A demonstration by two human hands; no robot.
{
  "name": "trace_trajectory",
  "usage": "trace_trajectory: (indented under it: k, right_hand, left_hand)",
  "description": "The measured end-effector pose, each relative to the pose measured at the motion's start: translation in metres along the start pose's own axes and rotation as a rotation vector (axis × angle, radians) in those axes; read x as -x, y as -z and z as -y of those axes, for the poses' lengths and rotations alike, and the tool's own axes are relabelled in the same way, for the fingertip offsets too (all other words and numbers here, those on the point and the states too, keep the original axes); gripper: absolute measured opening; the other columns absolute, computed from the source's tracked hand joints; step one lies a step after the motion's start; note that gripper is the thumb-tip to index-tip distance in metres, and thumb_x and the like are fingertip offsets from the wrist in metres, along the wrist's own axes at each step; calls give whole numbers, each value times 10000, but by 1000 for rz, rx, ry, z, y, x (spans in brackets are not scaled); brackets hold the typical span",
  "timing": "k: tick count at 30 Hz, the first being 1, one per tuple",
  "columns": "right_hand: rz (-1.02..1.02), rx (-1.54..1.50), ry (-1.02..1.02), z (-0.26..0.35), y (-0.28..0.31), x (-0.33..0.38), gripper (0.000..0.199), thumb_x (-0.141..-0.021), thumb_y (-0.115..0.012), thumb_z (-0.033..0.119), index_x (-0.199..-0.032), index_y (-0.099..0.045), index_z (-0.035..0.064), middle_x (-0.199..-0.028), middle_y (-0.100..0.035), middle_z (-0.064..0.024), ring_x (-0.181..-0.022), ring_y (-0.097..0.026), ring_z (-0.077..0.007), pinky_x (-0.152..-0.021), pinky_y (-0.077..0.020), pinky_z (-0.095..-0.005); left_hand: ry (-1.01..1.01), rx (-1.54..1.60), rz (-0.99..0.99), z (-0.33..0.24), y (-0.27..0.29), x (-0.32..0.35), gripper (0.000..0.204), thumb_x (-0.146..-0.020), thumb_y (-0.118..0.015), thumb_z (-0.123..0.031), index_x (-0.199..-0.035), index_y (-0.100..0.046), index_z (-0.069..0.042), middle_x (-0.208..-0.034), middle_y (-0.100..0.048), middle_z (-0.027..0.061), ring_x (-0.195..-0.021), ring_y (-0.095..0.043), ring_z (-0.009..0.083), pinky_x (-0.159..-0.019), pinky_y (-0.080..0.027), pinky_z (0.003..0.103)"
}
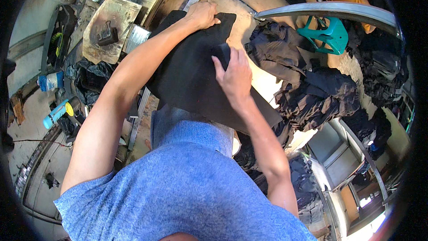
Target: The person repeatedly rubs a small dark object against black fabric pieces laid on a wooden table, then places the treated pieces into a black plastic bag. The person handles the fabric one at a time, rubbing different areas before bagging them.
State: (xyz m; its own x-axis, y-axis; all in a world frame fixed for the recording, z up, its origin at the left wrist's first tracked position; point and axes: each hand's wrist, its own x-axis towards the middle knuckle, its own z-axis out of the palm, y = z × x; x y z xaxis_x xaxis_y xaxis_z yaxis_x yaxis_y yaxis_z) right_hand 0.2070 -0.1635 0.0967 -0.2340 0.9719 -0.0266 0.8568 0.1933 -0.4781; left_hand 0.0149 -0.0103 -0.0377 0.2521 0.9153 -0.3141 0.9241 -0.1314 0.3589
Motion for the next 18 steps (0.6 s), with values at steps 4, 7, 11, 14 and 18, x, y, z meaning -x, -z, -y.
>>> trace_trajectory:
  k: [4, 7, 11, 14, 18]
  right_hand:
    - [124, -98, 80, 39, -6, 75, 545, -885, -908, 250, -1307, -682, -10, -1216, -724, -173, -1070, -720, -382, -872, -631, -462]
    - [353, -156, 272, 49, -5, 121, 561, -876, -902, 301, -1317, -691, 27, -1223, -715, -127, -1075, -711, -333, -858, -639, -420]
    - [392, -262, 374, 22, -3, 122, 569, -895, -889, 303, -1368, -688, 58, -1232, -699, -106, -1102, -697, -336, -862, -631, -432]
    - [115, -86, 263, 2, 0, 112, 578, -892, -891, 267, -1396, -686, 71, -1259, -675, -121, -1098, -665, -347, -879, -608, -455]
    - [212, -11, 352, -5, 14, 91, 574, -890, -892, 280, -1383, -687, 69, -1256, -676, -125, -1096, -661, -348, -920, -593, -452]
  left_hand:
    - [-35, 5, 12, -1, 0, -1, 476, -938, -868, -462, -1155, -813, -42, -1188, -802, 196, -1200, -750, 391, -1008, -608, 510]
    - [-32, -29, 91, -5, 18, 0, 490, -933, -872, -464, -1184, -810, -47, -1221, -798, 177, -1215, -742, 386, -1024, -598, 511]
    - [-5, -108, -444, -22, 66, 63, 586, -892, -910, -447, -1302, -777, -50, -1300, -777, 167, -1255, -712, 386, -1066, -566, 508]
    - [357, 626, -1097, -57, 65, 205, 728, -906, -959, -362, -1382, -585, 44, -1337, -584, 176, -1255, -591, 306, -1107, -476, 414]
    - [1222, 1588, -365, -97, 12, 354, 1044, -883, -1001, -330, -1541, -268, 17, -1323, -547, 171, -1068, -695, 239, -951, -607, 424]
